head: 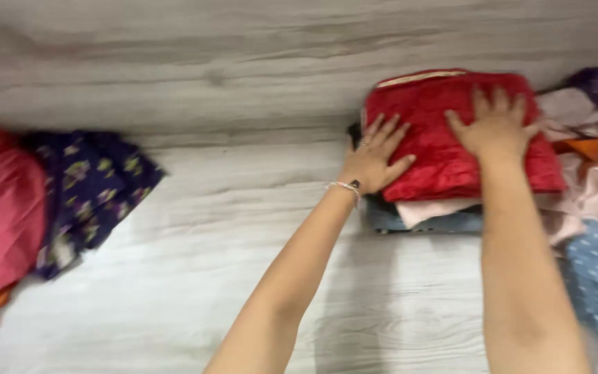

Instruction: Folding various pieces of clothing on a surface.

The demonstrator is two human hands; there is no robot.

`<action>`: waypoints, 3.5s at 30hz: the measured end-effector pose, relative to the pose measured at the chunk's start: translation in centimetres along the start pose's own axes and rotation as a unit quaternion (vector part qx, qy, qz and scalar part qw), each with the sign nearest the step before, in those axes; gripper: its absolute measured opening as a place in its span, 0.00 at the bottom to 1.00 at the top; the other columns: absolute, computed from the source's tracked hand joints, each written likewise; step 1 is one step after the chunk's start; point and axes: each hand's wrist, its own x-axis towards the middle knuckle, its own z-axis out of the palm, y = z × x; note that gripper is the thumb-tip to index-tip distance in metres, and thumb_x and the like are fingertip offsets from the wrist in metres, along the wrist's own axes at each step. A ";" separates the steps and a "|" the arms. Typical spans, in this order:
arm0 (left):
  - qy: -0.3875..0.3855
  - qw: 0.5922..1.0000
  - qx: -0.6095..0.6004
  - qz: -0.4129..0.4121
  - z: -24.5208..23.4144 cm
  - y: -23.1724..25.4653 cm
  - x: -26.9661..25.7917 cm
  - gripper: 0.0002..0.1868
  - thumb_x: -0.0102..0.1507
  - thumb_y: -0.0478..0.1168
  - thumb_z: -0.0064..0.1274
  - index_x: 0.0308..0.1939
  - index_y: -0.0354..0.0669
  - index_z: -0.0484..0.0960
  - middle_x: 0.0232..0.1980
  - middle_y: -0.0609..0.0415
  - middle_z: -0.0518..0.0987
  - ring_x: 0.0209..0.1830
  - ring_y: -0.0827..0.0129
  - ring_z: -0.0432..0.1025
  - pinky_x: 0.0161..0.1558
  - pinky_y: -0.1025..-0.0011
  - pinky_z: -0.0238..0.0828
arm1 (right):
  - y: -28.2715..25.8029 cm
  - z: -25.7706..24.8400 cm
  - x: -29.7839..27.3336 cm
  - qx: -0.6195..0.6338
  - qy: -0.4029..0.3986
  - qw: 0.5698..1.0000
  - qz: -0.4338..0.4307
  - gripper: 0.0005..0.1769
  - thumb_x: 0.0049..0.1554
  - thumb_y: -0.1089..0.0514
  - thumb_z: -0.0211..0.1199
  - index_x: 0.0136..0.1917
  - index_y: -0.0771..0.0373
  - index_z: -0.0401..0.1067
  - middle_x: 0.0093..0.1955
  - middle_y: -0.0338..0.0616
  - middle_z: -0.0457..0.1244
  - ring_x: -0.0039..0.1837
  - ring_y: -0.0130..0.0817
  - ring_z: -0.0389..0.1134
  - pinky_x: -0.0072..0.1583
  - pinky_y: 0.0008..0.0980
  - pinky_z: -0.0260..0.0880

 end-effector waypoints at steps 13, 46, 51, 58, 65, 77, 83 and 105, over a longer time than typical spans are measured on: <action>0.275 0.922 0.224 -0.155 -26.9 -17.6 -32.0 0.19 0.57 0.38 0.62 0.53 0.42 0.84 0.60 0.45 0.78 0.66 0.47 0.65 0.65 0.54 0.64 | -34.4 2.7 -22.4 0.203 0.036 0.894 -0.398 0.22 0.55 0.55 0.65 0.63 0.57 0.74 0.74 0.46 0.57 0.81 0.46 0.49 0.73 0.59 0.49; 0.066 0.986 -0.011 -0.153 -23.9 -12.1 -40.1 0.20 0.48 0.33 0.62 0.45 0.43 0.87 0.48 0.45 0.81 0.50 0.49 0.73 0.53 0.57 0.71 | -32.0 6.0 -31.4 0.340 -0.091 0.905 -0.239 0.22 0.53 0.54 0.71 0.60 0.63 0.76 0.44 0.46 0.67 0.47 0.42 0.70 0.53 0.37 0.70; 0.081 0.993 -0.027 -0.087 -26.1 -14.0 -41.2 0.09 0.50 0.26 0.54 0.28 0.40 0.87 0.40 0.51 0.83 0.49 0.54 0.74 0.56 0.58 0.68 | -28.1 5.7 -30.1 0.581 -0.140 0.795 -0.103 0.08 0.58 0.61 0.66 0.49 0.65 0.80 0.47 0.42 0.66 0.43 0.27 0.68 0.47 0.26 0.69; 0.168 0.973 0.071 -0.141 -25.0 -11.0 -40.1 0.15 0.60 0.28 0.50 0.48 0.44 0.85 0.55 0.47 0.79 0.54 0.49 0.70 0.58 0.58 0.67 | -26.7 7.2 -28.9 0.369 0.087 0.903 -0.200 0.28 0.52 0.55 0.72 0.65 0.64 0.72 0.59 0.52 0.64 0.51 0.47 0.71 0.53 0.38 0.72; -0.023 0.992 0.115 -0.039 -21.7 -6.5 -36.9 0.31 0.53 0.33 0.58 0.63 0.47 0.81 0.49 0.54 0.80 0.59 0.55 0.68 0.55 0.49 0.63 | -28.3 10.2 -26.2 0.284 -0.040 0.923 -0.258 0.24 0.51 0.50 0.74 0.59 0.57 0.76 0.54 0.49 0.71 0.55 0.50 0.73 0.57 0.41 0.73; 0.153 0.931 -0.232 -0.237 -23.0 -10.3 -37.8 0.19 0.70 0.47 0.45 0.61 0.49 0.79 0.59 0.52 0.79 0.60 0.61 0.74 0.62 0.55 0.72 | -29.6 -7.6 -27.1 0.809 -0.279 0.517 -0.013 0.17 0.60 0.63 0.61 0.63 0.62 0.67 0.52 0.43 0.69 0.52 0.31 0.74 0.54 0.36 0.77; 0.040 0.589 -0.766 -0.252 -23.1 -8.5 -37.2 0.48 0.67 0.73 0.25 0.78 0.42 0.63 0.71 0.43 0.69 0.68 0.53 0.63 0.67 0.53 0.60 | -34.4 -13.1 -28.9 0.870 -0.314 0.373 -0.075 0.15 0.63 0.63 0.60 0.63 0.67 0.68 0.54 0.48 0.70 0.51 0.33 0.74 0.54 0.34 0.76; 0.023 0.916 -0.274 -0.293 -22.6 -10.6 -38.4 0.43 0.59 0.33 0.59 0.77 0.56 0.60 0.56 0.42 0.81 0.50 0.67 0.80 0.48 0.73 0.79 | -20.9 -0.1 -29.4 0.618 -0.050 0.782 -0.052 0.28 0.54 0.72 0.63 0.66 0.60 0.62 0.51 0.36 0.65 0.49 0.24 0.67 0.48 0.25 0.70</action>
